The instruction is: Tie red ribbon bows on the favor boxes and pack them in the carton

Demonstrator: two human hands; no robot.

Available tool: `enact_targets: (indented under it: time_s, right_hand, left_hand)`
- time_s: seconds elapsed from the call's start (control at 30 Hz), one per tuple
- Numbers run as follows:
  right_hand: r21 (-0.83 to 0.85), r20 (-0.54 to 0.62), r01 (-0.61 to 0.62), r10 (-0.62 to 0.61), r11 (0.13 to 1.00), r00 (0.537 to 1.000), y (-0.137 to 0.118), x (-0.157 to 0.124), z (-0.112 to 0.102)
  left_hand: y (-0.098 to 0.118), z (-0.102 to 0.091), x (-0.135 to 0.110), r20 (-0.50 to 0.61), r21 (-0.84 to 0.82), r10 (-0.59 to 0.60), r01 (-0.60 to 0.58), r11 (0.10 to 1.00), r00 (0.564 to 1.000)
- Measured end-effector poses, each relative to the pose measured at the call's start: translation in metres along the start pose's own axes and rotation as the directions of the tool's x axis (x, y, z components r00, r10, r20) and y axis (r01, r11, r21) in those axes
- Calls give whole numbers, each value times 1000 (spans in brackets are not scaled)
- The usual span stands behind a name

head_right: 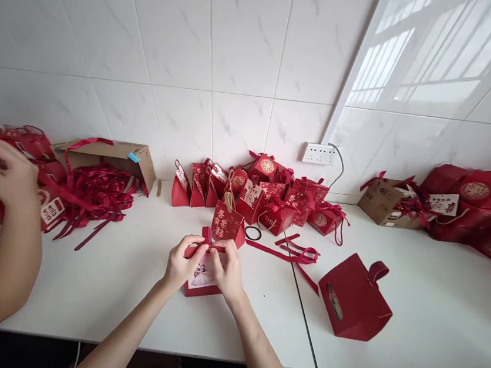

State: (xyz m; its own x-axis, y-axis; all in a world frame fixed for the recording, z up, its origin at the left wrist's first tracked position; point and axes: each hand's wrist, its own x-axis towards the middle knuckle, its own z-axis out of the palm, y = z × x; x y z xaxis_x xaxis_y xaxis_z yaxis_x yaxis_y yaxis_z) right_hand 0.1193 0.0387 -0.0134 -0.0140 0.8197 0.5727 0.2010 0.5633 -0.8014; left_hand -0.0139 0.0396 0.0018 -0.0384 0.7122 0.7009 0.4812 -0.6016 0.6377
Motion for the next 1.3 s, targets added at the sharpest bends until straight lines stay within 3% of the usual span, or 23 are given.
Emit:
enact_targets:
  time_s: [0.17,0.23,0.5,0.7,0.9,1.1,1.2,1.3]
  right_hand:
    - [-5,15,15,-15,1000,1000,-6,2,-6]
    - [-14,35,21,-20,1000,999,-8,5,-9]
    - [35,83,-69,66,997,994,-7,7,-10]
    - [31,107,-52,49,998,993,-8,6,-15]
    - [-147,166,138,-113,979,980,-10,9,-25]
    - [-399,183,305,-250,865,951,-21,10,-31]
    - [-401,185,290,-233,869,955,-24,10,-31]
    - [-273,140,159,-125,949,982,-24,10,-29]
  left_hand:
    - [10,-18,7,248,-3,20,-20,1000,969]
    - [12,-21,9,292,-18,12,-7,1000,956]
    - [10,-16,10,283,-106,-127,163,981,951]
    - [17,-17,11,297,-205,-161,228,952,941]
    - [18,-16,10,287,-226,-162,231,946,944]
    - [15,-13,7,304,-245,-209,288,926,929]
    - [14,-11,6,295,-255,-219,297,920,930]
    - [15,-11,7,302,-256,-242,323,911,922]
